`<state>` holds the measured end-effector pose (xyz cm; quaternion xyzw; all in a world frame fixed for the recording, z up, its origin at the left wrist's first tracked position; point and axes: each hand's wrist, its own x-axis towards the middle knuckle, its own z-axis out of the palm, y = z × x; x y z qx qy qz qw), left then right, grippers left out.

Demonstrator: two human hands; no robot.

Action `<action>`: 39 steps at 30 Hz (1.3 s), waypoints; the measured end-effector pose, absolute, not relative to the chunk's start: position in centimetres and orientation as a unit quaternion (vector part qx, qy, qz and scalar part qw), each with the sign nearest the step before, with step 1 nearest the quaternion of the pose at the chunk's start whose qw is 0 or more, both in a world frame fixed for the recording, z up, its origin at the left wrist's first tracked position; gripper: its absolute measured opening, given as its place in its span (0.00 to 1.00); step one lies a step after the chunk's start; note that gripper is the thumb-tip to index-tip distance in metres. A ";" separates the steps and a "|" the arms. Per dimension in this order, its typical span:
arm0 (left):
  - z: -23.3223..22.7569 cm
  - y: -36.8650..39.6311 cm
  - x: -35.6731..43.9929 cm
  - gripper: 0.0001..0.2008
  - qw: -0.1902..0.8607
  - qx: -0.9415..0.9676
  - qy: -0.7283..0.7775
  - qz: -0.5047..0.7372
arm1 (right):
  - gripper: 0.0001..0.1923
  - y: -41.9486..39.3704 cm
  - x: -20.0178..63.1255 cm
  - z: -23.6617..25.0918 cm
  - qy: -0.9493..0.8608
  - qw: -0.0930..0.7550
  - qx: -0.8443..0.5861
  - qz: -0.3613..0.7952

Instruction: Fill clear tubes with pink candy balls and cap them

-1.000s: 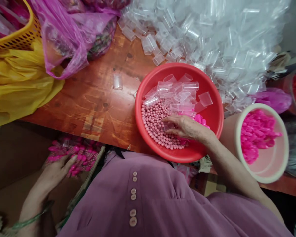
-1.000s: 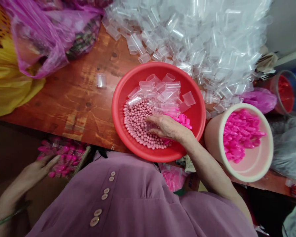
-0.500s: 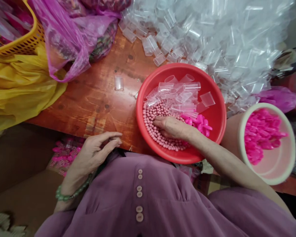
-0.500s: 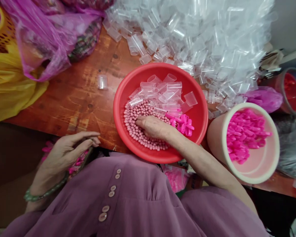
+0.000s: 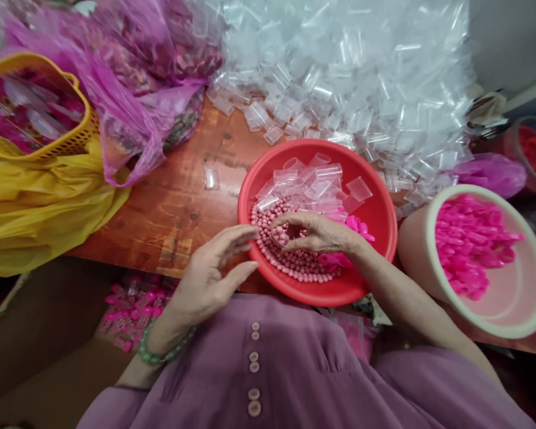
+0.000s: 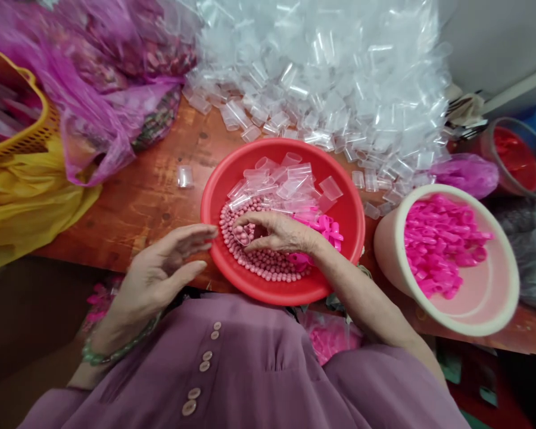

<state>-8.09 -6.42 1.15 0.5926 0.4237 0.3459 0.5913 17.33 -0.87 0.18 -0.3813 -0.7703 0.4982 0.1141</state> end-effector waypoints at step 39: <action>0.1 -1.9 -2.2 0.13 0.718 0.539 0.287 0.335 | 0.19 -2.7 18.5 3.2 -0.750 0.340 -0.379 0.423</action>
